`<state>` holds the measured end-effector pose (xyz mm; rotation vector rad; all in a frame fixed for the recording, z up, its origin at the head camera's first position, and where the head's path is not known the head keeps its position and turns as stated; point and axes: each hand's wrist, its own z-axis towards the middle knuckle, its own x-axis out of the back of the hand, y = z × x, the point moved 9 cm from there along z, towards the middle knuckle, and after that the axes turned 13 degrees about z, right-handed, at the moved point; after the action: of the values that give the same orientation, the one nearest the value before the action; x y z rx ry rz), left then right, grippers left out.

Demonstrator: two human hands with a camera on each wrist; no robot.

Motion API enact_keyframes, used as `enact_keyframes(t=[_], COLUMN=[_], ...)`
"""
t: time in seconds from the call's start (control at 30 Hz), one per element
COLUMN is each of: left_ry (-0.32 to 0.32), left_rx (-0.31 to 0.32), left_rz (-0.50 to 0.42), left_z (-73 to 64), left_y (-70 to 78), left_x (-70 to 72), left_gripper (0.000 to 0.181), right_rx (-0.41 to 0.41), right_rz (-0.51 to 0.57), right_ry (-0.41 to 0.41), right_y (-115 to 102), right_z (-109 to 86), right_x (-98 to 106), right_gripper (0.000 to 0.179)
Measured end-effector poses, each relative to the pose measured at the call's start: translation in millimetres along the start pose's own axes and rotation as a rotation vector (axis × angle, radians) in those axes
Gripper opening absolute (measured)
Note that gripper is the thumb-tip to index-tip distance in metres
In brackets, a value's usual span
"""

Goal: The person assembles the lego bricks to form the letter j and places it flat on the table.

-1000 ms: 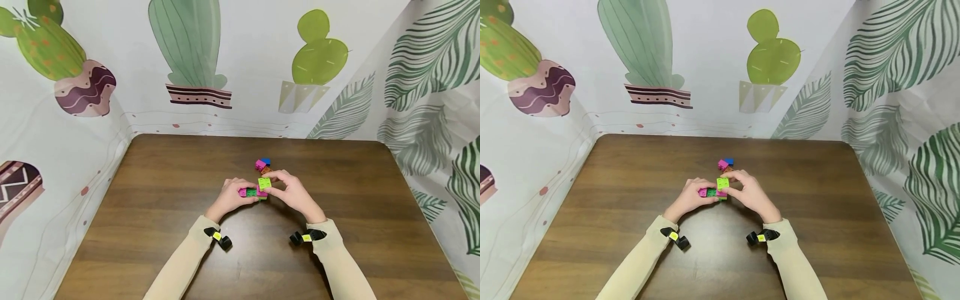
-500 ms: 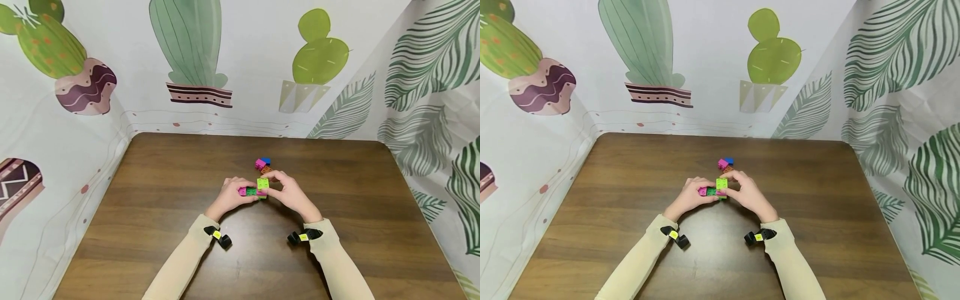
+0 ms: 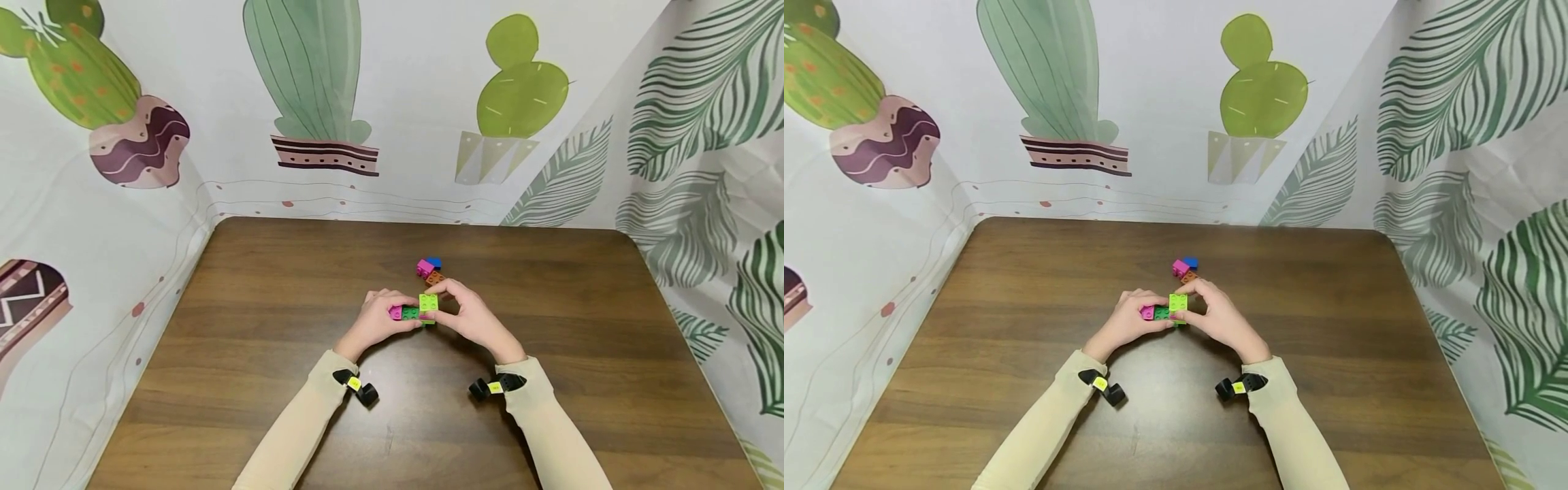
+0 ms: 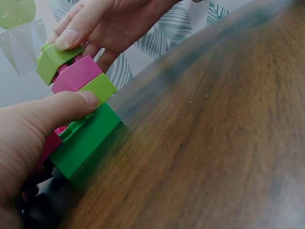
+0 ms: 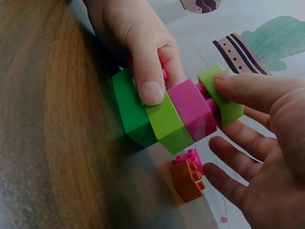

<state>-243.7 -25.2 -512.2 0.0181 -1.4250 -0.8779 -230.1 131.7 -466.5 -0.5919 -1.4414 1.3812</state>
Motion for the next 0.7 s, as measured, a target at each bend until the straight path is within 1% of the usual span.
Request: enact_keyframes(t=[0.2, 0.47, 0.7], left_ry=[-0.006, 0.002, 0.003], left_rx=[0.011, 0.009, 0.012], left_rz=[0.001, 0.015, 0.013], left_z=[0.1, -1.3, 0.1], left_y=[0.4, 2.8, 1.3], left_x=[0.0, 1.5, 0.5], left_gripper=[0.039, 0.04, 0.04], right_rx=[-0.016, -0.034, -0.04], right_rz=[-0.031, 0.0, 0.013], right_ry=[-0.01, -0.027, -0.037], right_y=[-3.0, -0.3, 4.0], right_z=[-0.7, -2.1, -1.4], right_x=[-1.9, -2.7, -1.6], right_gripper=[0.035, 0.033, 0.033])
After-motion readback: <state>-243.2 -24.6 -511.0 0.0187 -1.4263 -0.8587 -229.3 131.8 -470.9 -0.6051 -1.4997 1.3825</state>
